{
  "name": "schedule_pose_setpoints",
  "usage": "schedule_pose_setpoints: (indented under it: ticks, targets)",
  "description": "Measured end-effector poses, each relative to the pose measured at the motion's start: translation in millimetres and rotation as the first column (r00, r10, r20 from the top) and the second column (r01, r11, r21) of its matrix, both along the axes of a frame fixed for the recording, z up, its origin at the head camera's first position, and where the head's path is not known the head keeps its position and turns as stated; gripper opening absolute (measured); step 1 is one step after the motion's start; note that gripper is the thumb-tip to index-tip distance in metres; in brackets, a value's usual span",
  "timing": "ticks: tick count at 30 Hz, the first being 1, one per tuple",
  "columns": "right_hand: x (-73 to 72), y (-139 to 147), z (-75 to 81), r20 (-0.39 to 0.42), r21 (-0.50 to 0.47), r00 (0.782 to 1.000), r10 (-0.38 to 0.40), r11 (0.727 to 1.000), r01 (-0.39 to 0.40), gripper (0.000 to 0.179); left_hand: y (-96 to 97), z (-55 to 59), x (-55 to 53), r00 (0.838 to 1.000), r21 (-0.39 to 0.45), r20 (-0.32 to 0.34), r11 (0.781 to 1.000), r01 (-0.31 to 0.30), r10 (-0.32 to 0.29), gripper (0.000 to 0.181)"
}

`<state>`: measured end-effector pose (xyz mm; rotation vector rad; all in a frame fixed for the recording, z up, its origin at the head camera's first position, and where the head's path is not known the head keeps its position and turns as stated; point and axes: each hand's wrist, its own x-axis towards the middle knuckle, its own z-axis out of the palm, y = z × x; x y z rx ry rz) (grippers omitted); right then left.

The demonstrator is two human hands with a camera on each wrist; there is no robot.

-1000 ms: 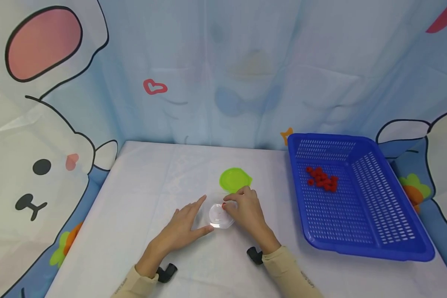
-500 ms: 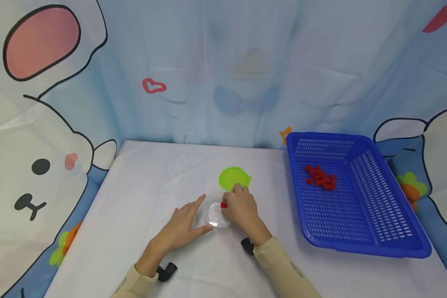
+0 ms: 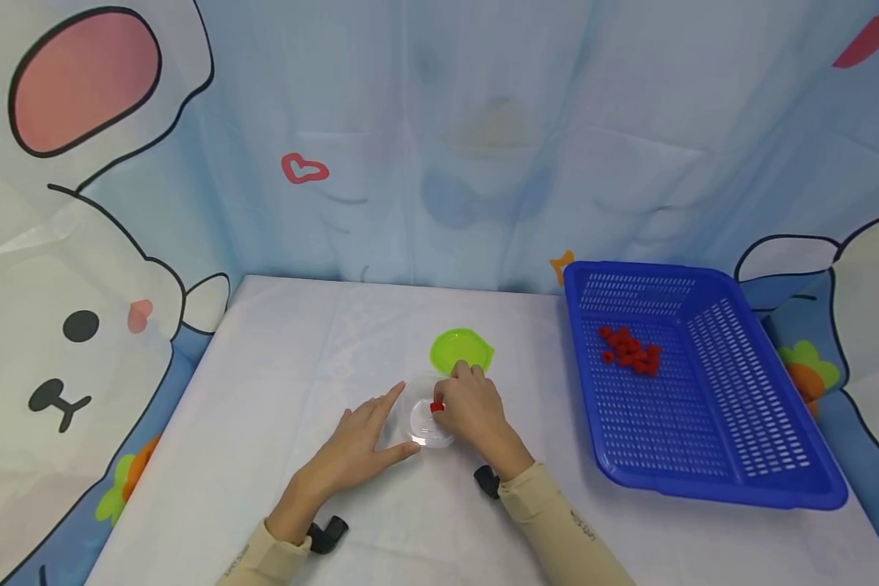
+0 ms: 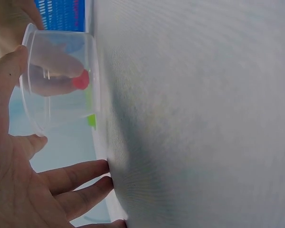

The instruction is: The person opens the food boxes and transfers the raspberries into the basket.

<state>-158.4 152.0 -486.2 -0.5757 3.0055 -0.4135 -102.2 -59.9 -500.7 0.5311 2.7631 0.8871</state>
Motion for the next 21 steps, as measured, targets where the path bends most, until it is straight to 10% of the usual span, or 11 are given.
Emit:
schedule_pose_setpoints:
  ticks: [6,21]
  targets:
    - [-2.2,7,-6.6,0.076,-0.190,0.997,0.015,0.982,-0.001,0.013,0.2,0.0,0.3,1.000,-0.010,0.000,1.000,0.004,-0.004,0.094]
    - [-4.2,24,-13.7,0.062,-0.567,0.993,0.097,0.823,-0.045,0.014,-0.5,0.3,-1.2,1.000,-0.014,0.003,1.000,0.013,-0.013,0.094]
